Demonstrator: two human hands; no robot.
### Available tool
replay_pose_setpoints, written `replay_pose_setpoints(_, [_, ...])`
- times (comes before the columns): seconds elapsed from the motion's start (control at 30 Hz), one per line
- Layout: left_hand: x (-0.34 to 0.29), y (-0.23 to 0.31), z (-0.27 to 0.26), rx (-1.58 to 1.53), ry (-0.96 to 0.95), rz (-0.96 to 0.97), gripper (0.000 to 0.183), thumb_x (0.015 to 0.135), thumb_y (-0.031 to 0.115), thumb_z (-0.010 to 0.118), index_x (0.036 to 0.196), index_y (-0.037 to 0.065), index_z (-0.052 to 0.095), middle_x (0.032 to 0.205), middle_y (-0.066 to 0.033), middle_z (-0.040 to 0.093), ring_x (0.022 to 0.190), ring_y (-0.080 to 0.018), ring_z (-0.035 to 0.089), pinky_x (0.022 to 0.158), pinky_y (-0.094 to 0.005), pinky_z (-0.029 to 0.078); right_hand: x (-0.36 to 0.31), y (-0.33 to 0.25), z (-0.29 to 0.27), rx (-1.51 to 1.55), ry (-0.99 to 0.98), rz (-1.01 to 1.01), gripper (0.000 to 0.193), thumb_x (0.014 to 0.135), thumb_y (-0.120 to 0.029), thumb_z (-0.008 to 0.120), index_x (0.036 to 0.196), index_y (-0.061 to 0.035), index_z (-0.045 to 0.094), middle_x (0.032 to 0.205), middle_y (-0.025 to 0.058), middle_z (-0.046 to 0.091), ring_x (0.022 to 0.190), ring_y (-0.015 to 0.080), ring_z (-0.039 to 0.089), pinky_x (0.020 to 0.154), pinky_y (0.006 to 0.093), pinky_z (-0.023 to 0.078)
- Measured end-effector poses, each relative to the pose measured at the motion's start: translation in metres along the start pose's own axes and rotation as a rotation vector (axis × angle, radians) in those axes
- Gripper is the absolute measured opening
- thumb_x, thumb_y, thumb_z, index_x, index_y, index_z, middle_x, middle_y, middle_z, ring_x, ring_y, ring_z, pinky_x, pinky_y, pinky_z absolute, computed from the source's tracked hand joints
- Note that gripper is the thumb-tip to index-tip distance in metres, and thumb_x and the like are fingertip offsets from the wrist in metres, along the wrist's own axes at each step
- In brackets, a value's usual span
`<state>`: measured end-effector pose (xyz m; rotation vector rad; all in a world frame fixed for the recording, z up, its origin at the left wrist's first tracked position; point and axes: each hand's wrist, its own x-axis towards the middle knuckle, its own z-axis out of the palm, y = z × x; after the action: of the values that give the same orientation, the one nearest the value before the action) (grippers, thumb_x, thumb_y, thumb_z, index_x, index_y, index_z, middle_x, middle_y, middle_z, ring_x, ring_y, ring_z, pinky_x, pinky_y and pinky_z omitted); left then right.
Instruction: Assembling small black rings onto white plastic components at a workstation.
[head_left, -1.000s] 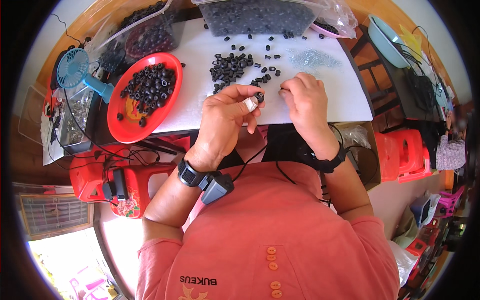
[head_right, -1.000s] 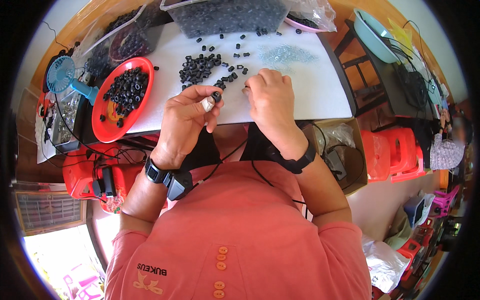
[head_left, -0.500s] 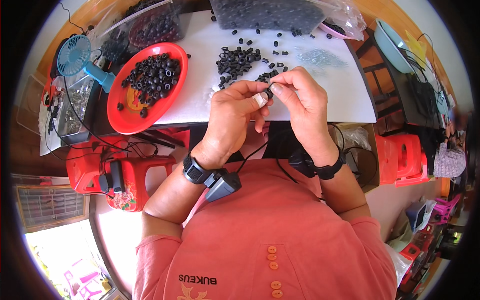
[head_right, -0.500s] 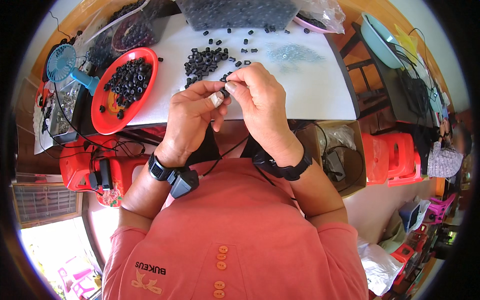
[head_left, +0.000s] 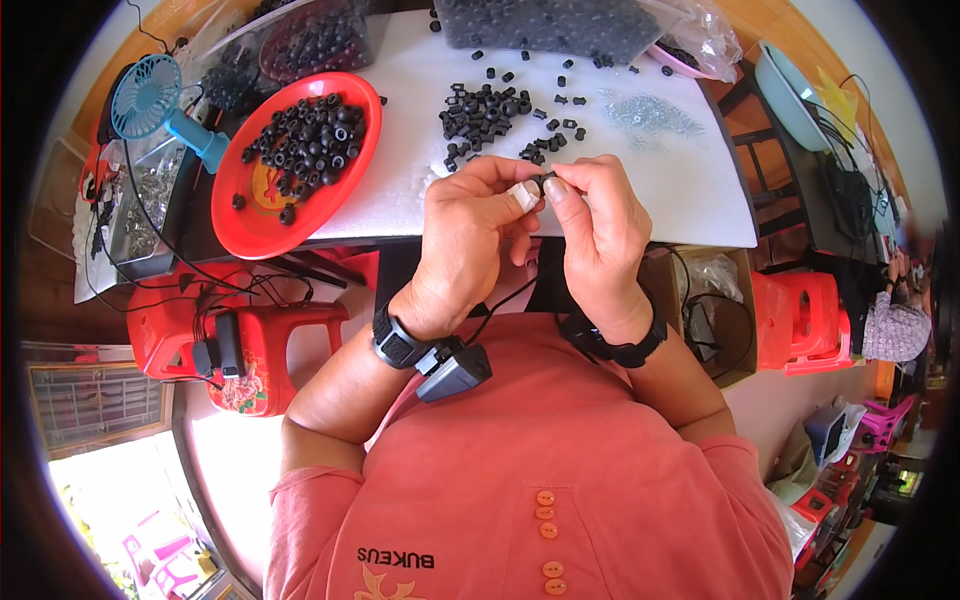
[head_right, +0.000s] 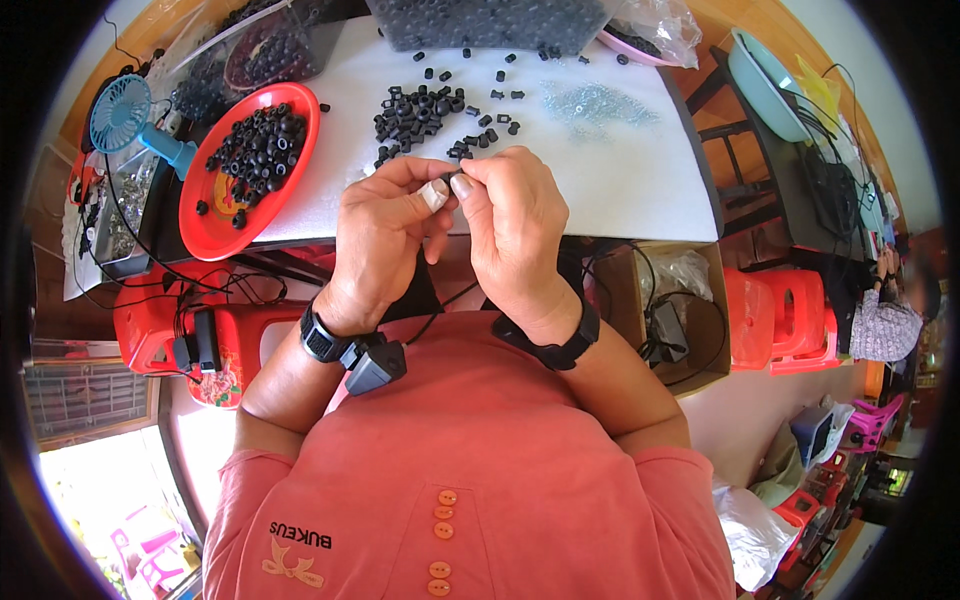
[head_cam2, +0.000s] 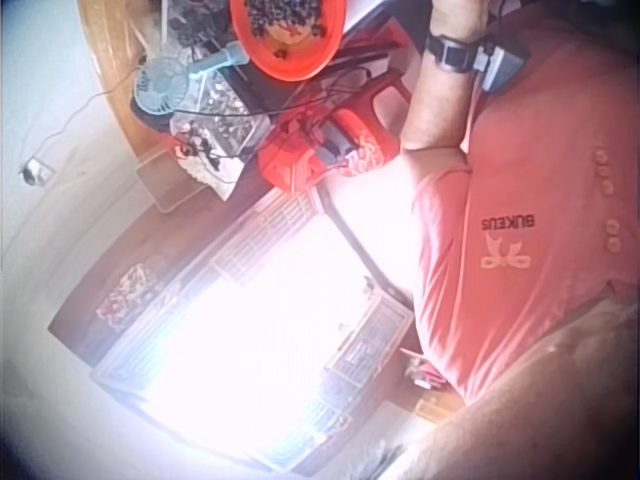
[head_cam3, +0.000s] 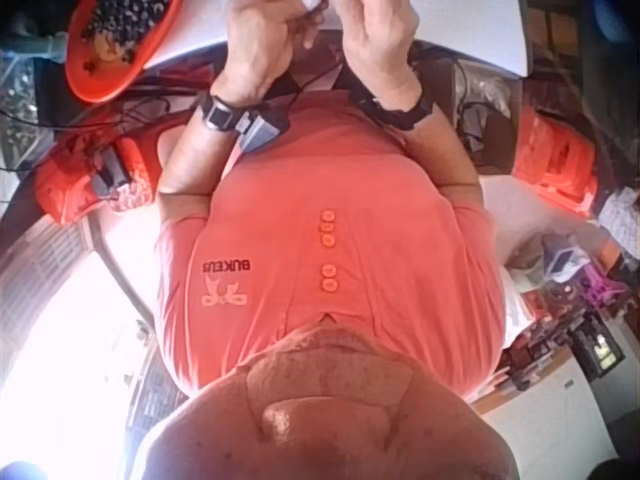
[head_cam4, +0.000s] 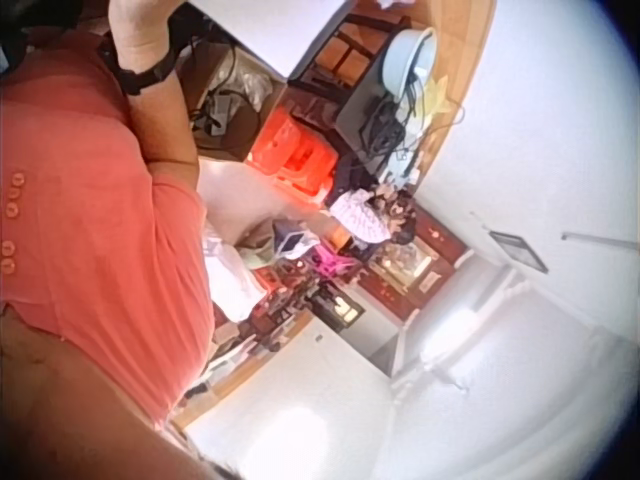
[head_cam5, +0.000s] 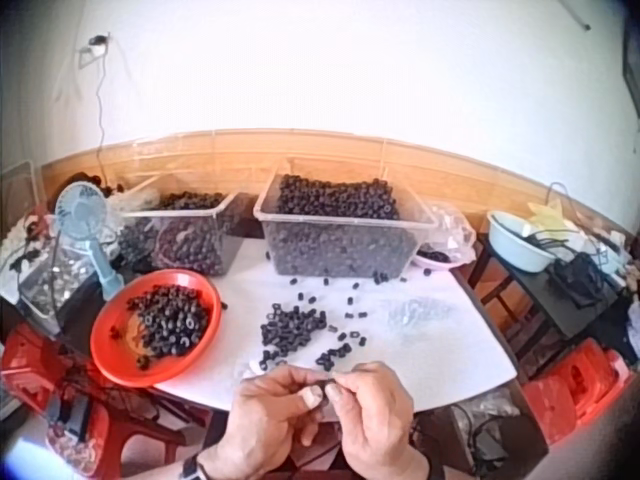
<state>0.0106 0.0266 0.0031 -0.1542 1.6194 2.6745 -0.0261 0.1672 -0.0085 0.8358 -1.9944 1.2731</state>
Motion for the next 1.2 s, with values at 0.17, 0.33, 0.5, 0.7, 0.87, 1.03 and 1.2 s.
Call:
replay_pose_setpoints(0.17, [-0.001,0.000,0.001,0.006,-0.008,0.005,0.019,0.095,0.003,0.060,0.108,-0.010,0.061,0.086,-0.0092,0.064,0.067,-0.0121,0.059,0.046,-0.0227,0.043,0.006,-0.002,-0.013,-0.002,-0.091,-0.029,0.012,0.085,0.004,0.064,0.094,-0.0017,0.061,0.078,0.0116,0.057,0.069,0.0308,0.056,0.061,0.0391,0.045])
replay_pose_setpoints(0.33, [-0.003,0.001,0.002,0.004,0.014,0.003,0.017,0.094,0.002,0.060,0.108,-0.009,0.061,0.085,-0.0093,0.064,0.066,-0.0121,0.059,0.045,-0.0226,0.043,0.002,-0.004,-0.013,0.137,-0.122,0.122,0.010,0.088,0.005,0.061,0.097,0.0015,0.060,0.081,0.0129,0.060,0.068,0.0259,0.059,0.061,0.0327,0.047])
replay_pose_setpoints(0.5, [-0.004,-0.001,0.003,0.016,0.016,0.015,0.016,0.094,0.001,0.060,0.107,-0.009,0.060,0.085,-0.0091,0.064,0.065,-0.0119,0.059,0.045,-0.0222,0.042,-0.011,-0.001,0.000,0.269,-0.031,0.198,0.008,0.089,0.004,0.061,0.097,0.0023,0.060,0.081,0.0125,0.060,0.067,0.0239,0.060,0.060,0.0305,0.047])
replay_pose_setpoints(0.7, [-0.003,-0.002,0.002,0.067,0.014,0.019,0.017,0.094,0.001,0.062,0.107,-0.009,0.061,0.084,-0.0091,0.064,0.062,-0.0110,0.057,0.043,-0.0216,0.041,0.006,-0.002,-0.016,0.057,-0.114,0.017,0.009,0.084,0.005,0.062,0.091,0.0006,0.058,0.076,0.0127,0.059,0.066,0.0302,0.059,0.058,0.0363,0.047])
replay_pose_setpoints(0.87, [-0.004,-0.008,0.006,0.115,0.041,0.049,0.013,0.092,0.003,0.064,0.102,-0.005,0.063,0.078,-0.0057,0.061,0.053,-0.0066,0.051,0.040,-0.0193,0.037,0.014,-0.002,-0.023,-0.024,-0.219,-0.030,0.012,0.079,0.007,0.061,0.086,-0.0010,0.057,0.077,0.0141,0.060,0.068,0.0350,0.060,0.059,0.0406,0.047])
replay_pose_setpoints(1.03, [-0.006,-0.008,0.011,0.138,0.084,0.056,0.012,0.091,0.003,0.064,0.101,-0.005,0.063,0.076,-0.0050,0.060,0.052,-0.0051,0.049,0.040,-0.0190,0.034,0.004,0.002,-0.017,0.156,-0.194,0.226,0.013,0.077,0.008,0.060,0.088,-0.0004,0.057,0.077,0.0144,0.060,0.066,0.0356,0.060,0.061,0.0400,0.048])
replay_pose_setpoints(1.2, [-0.009,-0.008,0.009,0.125,0.063,0.060,0.012,0.092,0.000,0.063,0.102,-0.005,0.063,0.076,-0.0059,0.061,0.052,-0.0059,0.048,0.040,-0.0185,0.033,-0.001,0.000,-0.013,-0.092,-0.077,-0.188,0.015,0.076,0.008,0.060,0.089,0.0015,0.055,0.076,0.0160,0.058,0.063,0.0360,0.057,0.059,0.0412,0.048])
